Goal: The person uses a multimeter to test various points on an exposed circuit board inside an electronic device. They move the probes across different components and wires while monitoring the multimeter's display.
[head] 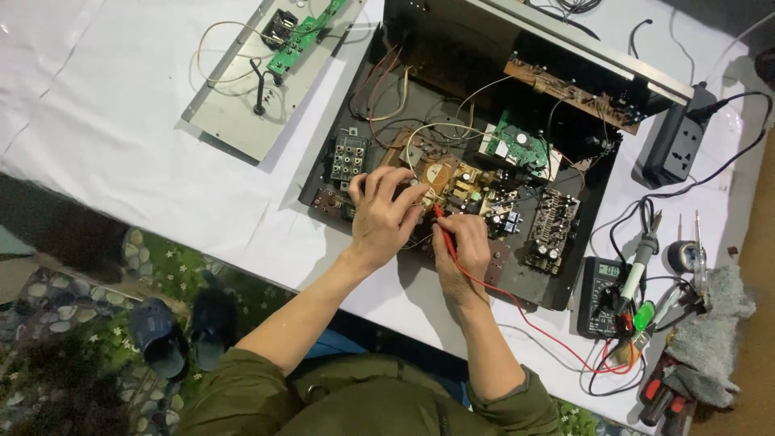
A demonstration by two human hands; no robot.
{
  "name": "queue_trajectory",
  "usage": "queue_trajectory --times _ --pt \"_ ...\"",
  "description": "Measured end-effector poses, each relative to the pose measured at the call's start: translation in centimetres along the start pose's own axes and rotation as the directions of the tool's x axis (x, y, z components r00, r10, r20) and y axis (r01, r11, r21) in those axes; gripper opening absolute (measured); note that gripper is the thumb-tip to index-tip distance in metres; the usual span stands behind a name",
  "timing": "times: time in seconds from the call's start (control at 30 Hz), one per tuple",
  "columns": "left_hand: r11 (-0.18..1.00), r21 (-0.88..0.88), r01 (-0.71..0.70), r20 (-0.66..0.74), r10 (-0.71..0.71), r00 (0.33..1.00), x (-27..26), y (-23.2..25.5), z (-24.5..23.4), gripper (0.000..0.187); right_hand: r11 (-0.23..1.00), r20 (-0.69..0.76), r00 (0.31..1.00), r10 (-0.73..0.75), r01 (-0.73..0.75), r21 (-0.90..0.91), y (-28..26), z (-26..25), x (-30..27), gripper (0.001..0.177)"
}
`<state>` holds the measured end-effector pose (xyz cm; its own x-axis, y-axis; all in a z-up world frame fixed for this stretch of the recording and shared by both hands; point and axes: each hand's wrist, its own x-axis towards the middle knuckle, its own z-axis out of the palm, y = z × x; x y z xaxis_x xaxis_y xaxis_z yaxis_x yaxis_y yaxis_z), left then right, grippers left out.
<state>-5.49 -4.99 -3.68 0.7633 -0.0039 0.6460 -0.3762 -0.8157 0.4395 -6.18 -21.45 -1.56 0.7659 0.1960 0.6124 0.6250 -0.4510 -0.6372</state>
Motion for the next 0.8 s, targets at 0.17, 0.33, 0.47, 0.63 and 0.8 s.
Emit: queue_trajectory --times 0.17,0.33,0.47,0.63,0.8 --pt "0.999 -0.014 0.03 0.015 -0.03 0.999 0.5 -0.4 -0.8 0.043 0.999 0.008 0.999 -0.031 0.031 -0.012 0.5 0.2 -0.1 0.013" --pt "1.0 0.0 0.026 0.078 -0.026 0.997 0.8 -1.2 -1.1 0.047 1.0 -0.007 1.0 -0.017 0.017 -0.008 0.1 0.2 -0.1 0.014" --pt "1.0 -0.002 -0.003 0.045 0.003 0.999 1.2 -0.8 -1.5 0.043 1.0 0.01 1.0 -0.007 0.007 -0.004 0.1 0.1 0.0 0.012" --pt "1.0 -0.013 -0.004 0.03 0.004 1.0 1.2 -0.8 -1.6 0.041 1.0 0.007 1.0 -0.005 0.005 -0.001 0.1 0.3 0.0 0.011" --pt "1.0 -0.013 -0.009 0.012 0.01 1.0 1.2 -0.8 -1.6 0.041 1.0 0.025 1.0 0.0 0.0 0.003 -0.2 0.0 0.1 0.01"
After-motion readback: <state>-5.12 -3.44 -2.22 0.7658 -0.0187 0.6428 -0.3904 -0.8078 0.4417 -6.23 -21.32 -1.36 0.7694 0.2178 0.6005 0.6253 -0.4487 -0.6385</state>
